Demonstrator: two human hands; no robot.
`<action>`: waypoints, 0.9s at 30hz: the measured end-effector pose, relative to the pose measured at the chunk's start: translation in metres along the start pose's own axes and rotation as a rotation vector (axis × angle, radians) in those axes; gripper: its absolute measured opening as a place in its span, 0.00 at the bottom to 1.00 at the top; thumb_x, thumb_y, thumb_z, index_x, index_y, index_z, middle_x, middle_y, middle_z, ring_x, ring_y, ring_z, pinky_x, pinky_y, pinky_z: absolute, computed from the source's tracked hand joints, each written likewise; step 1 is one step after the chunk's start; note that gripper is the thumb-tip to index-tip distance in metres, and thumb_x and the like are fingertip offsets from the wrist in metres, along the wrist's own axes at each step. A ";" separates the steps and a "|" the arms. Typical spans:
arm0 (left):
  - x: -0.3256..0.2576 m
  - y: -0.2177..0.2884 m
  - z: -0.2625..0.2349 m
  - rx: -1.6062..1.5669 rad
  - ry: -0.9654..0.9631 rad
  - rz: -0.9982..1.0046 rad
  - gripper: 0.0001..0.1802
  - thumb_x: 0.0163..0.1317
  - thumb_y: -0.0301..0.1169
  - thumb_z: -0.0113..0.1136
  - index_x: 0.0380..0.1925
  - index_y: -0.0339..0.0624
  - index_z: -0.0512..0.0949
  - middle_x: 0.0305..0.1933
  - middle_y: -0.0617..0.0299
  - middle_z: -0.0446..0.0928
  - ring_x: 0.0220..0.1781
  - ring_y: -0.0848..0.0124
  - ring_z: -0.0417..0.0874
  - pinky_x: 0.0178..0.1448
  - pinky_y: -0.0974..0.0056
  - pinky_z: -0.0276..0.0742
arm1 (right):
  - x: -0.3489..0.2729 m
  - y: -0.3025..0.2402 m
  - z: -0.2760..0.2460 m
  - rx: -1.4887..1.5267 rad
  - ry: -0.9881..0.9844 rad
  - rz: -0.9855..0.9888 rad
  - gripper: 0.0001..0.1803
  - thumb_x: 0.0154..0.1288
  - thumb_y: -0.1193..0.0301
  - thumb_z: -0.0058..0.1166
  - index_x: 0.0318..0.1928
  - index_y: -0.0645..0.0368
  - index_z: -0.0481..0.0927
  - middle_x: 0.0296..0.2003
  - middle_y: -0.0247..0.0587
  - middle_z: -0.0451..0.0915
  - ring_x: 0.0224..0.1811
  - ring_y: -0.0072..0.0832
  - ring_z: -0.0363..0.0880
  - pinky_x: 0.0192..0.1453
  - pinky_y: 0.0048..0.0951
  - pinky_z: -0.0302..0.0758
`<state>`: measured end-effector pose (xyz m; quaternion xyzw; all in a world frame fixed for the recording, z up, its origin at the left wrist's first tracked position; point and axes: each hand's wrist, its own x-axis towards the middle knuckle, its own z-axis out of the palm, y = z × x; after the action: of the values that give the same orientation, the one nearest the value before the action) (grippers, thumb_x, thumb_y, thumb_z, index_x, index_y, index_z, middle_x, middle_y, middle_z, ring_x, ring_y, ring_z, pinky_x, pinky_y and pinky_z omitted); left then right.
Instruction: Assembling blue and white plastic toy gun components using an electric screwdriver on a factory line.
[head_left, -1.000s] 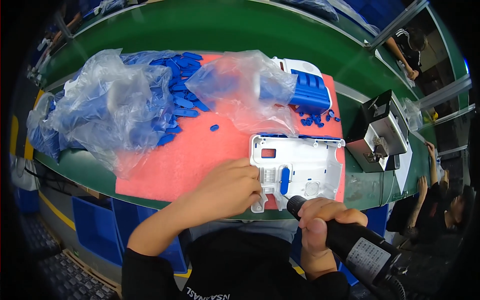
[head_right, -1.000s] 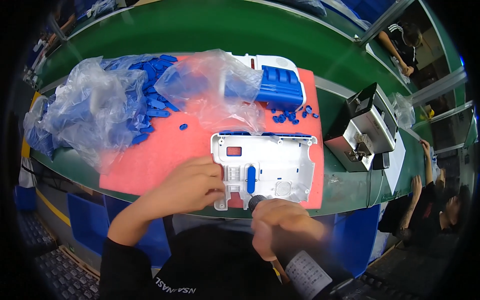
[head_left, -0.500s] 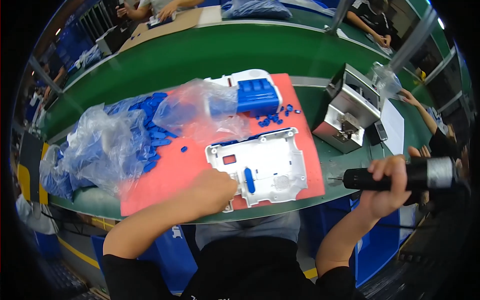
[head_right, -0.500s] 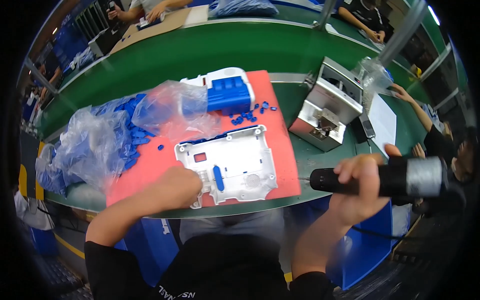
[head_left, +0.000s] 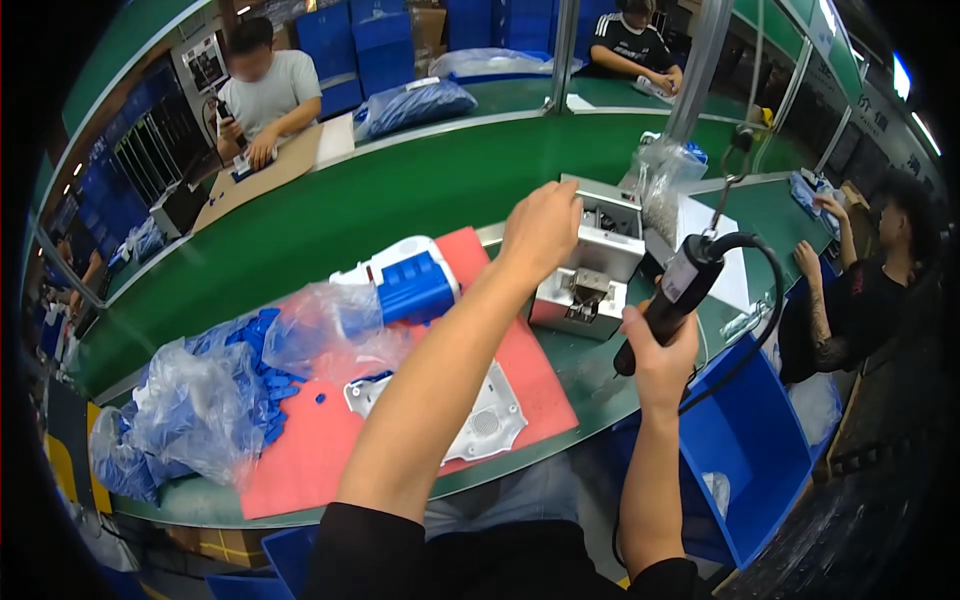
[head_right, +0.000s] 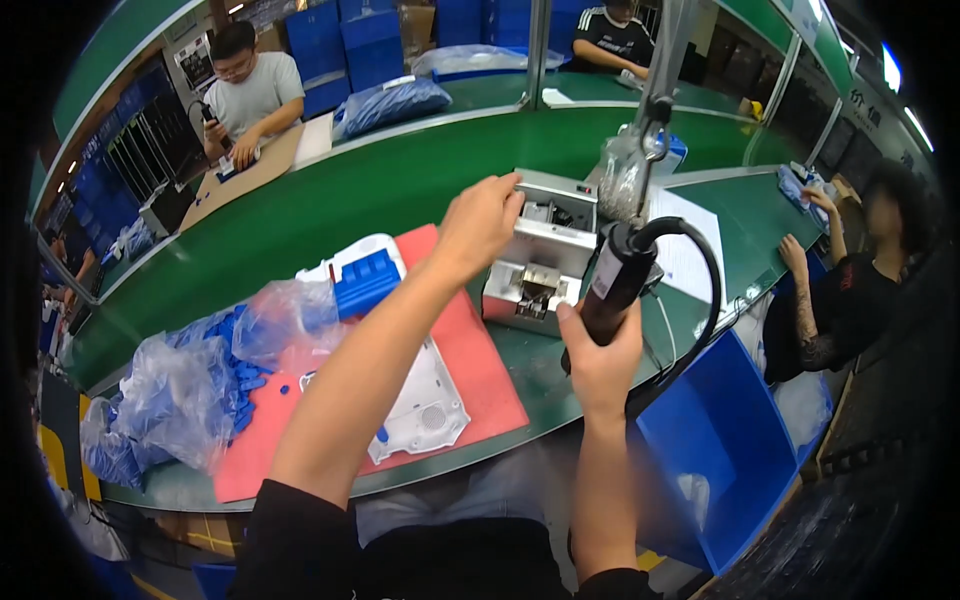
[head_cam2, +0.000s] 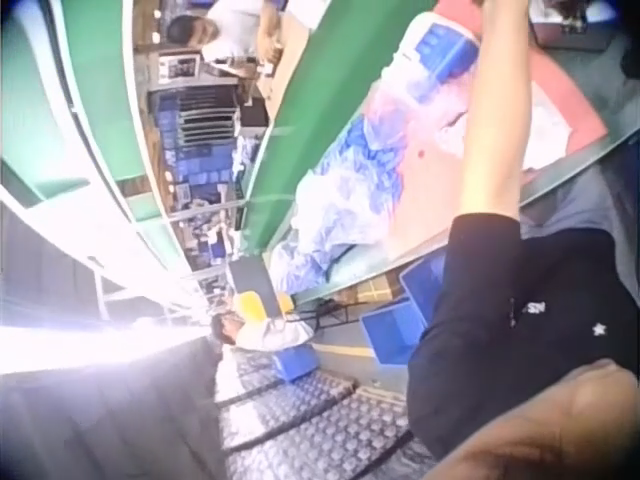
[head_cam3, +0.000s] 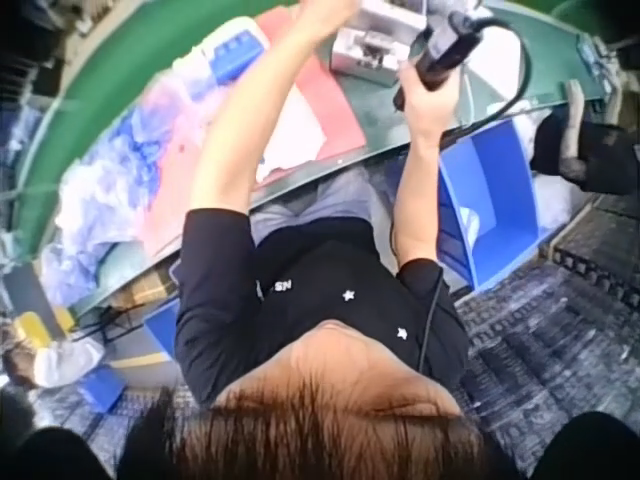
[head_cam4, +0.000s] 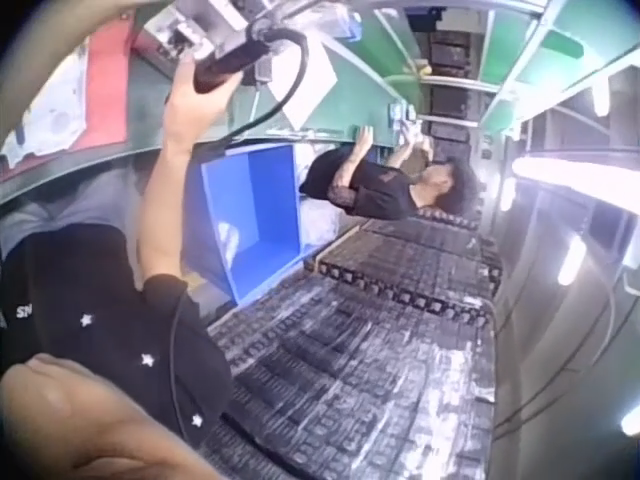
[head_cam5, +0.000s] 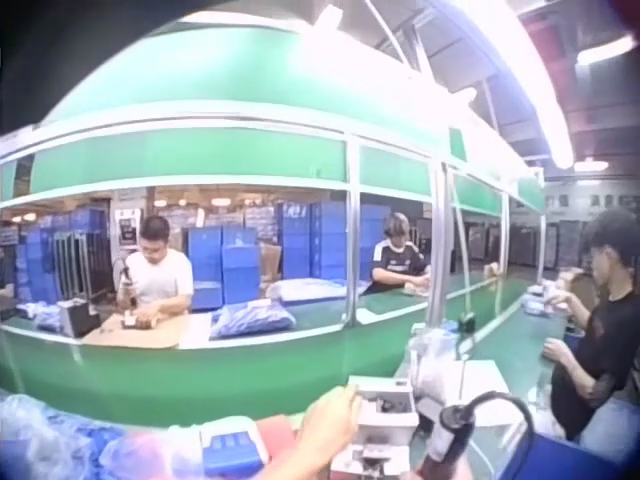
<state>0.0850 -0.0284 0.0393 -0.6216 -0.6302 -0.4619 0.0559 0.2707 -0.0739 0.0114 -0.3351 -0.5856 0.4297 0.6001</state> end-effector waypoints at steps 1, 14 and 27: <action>-0.002 -0.002 0.007 -0.059 0.014 -0.022 0.15 0.59 0.32 0.51 0.42 0.33 0.74 0.42 0.47 0.74 0.46 0.51 0.75 0.50 0.55 0.71 | -0.001 0.004 -0.003 -0.030 -0.004 0.010 0.16 0.51 0.75 0.62 0.37 0.60 0.69 0.25 0.28 0.71 0.26 0.16 0.68 0.32 0.19 0.66; -0.251 0.044 -0.116 0.498 -0.517 0.028 0.12 0.48 0.26 0.55 0.36 0.39 0.73 0.34 0.61 0.70 0.35 0.67 0.71 0.35 0.64 0.65 | -0.002 0.026 0.009 -0.083 0.295 -0.375 0.32 0.51 0.86 0.52 0.59 0.66 0.58 0.55 0.50 0.64 0.59 0.36 0.64 0.64 0.36 0.60; -0.185 -0.020 -0.216 0.717 0.138 -0.092 0.11 0.47 0.22 0.59 0.33 0.37 0.74 0.34 0.56 0.75 0.36 0.59 0.74 0.40 0.59 0.66 | -0.062 0.010 0.083 -0.107 -0.599 -0.196 0.12 0.54 0.81 0.53 0.41 0.65 0.74 0.39 0.44 0.75 0.40 0.30 0.75 0.43 0.24 0.72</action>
<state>0.0000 -0.3010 0.0321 -0.5009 -0.7741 -0.2543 0.2917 0.1902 -0.1348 -0.0165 -0.1667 -0.7875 0.4179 0.4211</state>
